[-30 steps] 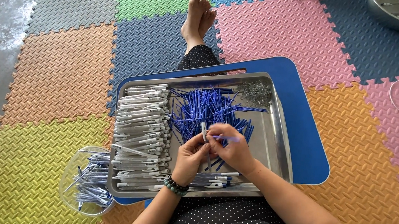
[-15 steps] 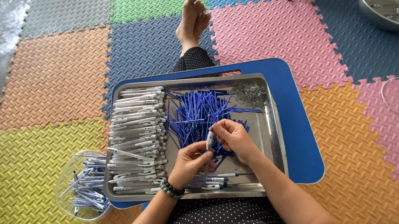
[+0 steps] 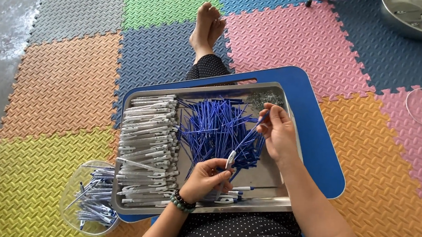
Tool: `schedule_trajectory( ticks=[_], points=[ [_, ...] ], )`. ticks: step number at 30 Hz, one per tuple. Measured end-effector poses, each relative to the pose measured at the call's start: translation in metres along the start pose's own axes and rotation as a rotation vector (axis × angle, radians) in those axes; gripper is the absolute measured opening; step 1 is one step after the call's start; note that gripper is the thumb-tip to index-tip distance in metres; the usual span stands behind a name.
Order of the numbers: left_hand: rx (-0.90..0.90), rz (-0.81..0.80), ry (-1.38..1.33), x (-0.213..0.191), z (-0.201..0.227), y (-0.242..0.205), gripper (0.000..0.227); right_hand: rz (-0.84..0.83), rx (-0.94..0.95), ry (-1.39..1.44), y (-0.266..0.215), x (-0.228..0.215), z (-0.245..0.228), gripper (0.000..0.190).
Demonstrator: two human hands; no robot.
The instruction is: Assembling pens by manually inserting ink refills into plastic pen barrels.
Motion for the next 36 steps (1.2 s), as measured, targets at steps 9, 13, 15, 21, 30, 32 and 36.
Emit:
schedule_trajectory(
  ticks=[9, 13, 15, 21, 30, 32, 36],
  points=[
    [-0.021, 0.001, -0.055, 0.005, 0.026, -0.004, 0.038, -0.106, 0.110, 0.029, -0.010, 0.011, 0.010, 0.023],
    [-0.038, 0.019, -0.090, 0.002, 0.021, -0.002, 0.034, -0.152, 0.180, -0.058, -0.024, 0.026, 0.020, 0.021],
    [-0.069, 0.040, -0.099, -0.002, 0.015, -0.001, 0.040, -0.245, 0.184, -0.151, -0.029, 0.037, 0.024, 0.025],
    [-0.041, 0.050, -0.125, 0.000, 0.022, -0.005, 0.037, -0.027, 0.018, -0.021, -0.009, 0.001, 0.000, 0.020],
    [-0.022, 0.076, -0.177, -0.006, 0.025, -0.004, 0.039, -0.545, 0.172, -0.634, -0.063, 0.072, 0.029, 0.043],
    [-0.032, 0.028, -0.166, 0.000, 0.023, -0.004, 0.042, -0.534, 0.200, -0.619, -0.071, 0.075, 0.029, 0.033],
    [-0.097, 0.031, -0.090, 0.006, 0.021, -0.006, 0.048, -0.381, 0.354, -0.382, -0.064, 0.063, 0.037, 0.029]
  ],
)
Point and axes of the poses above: each hand's wrist, its own y-axis towards the middle knuckle, its own x-axis out of the palm, z = x × y, the point moved 9 cm from there along y, towards the middle knuckle, and after that the axes turned 2 degrees about y, right-handed, at the moved point
